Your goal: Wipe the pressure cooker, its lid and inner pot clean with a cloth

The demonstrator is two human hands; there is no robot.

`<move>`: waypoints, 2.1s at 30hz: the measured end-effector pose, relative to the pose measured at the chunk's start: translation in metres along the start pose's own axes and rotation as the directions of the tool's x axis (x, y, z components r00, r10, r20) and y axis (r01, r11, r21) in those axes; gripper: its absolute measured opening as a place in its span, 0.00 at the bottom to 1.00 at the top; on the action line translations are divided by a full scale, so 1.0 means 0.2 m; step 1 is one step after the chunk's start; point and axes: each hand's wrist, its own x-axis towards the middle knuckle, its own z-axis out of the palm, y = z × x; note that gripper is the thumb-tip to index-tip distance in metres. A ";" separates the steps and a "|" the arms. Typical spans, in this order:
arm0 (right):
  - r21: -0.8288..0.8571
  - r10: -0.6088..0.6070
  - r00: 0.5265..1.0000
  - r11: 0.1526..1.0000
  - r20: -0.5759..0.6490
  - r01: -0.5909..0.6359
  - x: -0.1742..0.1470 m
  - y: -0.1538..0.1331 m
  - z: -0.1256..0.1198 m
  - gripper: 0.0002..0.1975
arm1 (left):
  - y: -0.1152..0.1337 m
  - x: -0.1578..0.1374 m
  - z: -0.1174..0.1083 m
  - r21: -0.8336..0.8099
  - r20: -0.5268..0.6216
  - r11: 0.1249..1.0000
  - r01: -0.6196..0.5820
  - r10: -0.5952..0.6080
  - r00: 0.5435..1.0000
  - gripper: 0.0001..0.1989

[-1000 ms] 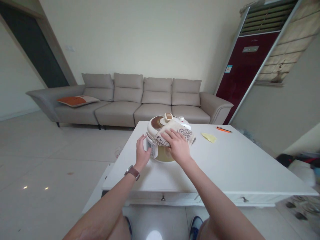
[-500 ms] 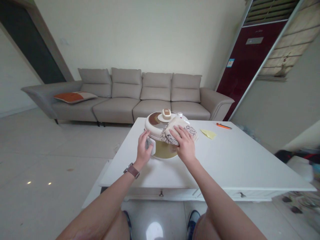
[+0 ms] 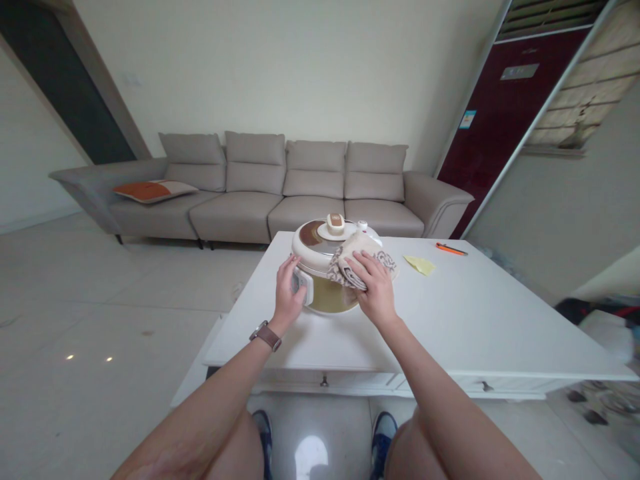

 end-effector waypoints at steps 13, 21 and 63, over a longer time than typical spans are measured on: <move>0.007 -0.440 0.816 0.882 0.375 0.472 -0.27 -0.08 0.23 0.25 | -0.01 0.00 0.00 -0.025 -0.030 0.999 0.041 -0.042 0.999 0.35; -0.048 -0.582 0.722 0.765 0.374 0.642 -0.43 0.12 0.39 0.18 | -0.06 -0.01 -0.03 -0.051 -0.060 0.983 0.176 -0.179 0.982 0.39; 0.217 -0.082 0.991 0.974 0.103 0.058 -0.21 -0.12 0.05 0.08 | 0.11 -0.09 -0.06 0.417 0.492 0.906 -0.071 -0.160 0.856 0.02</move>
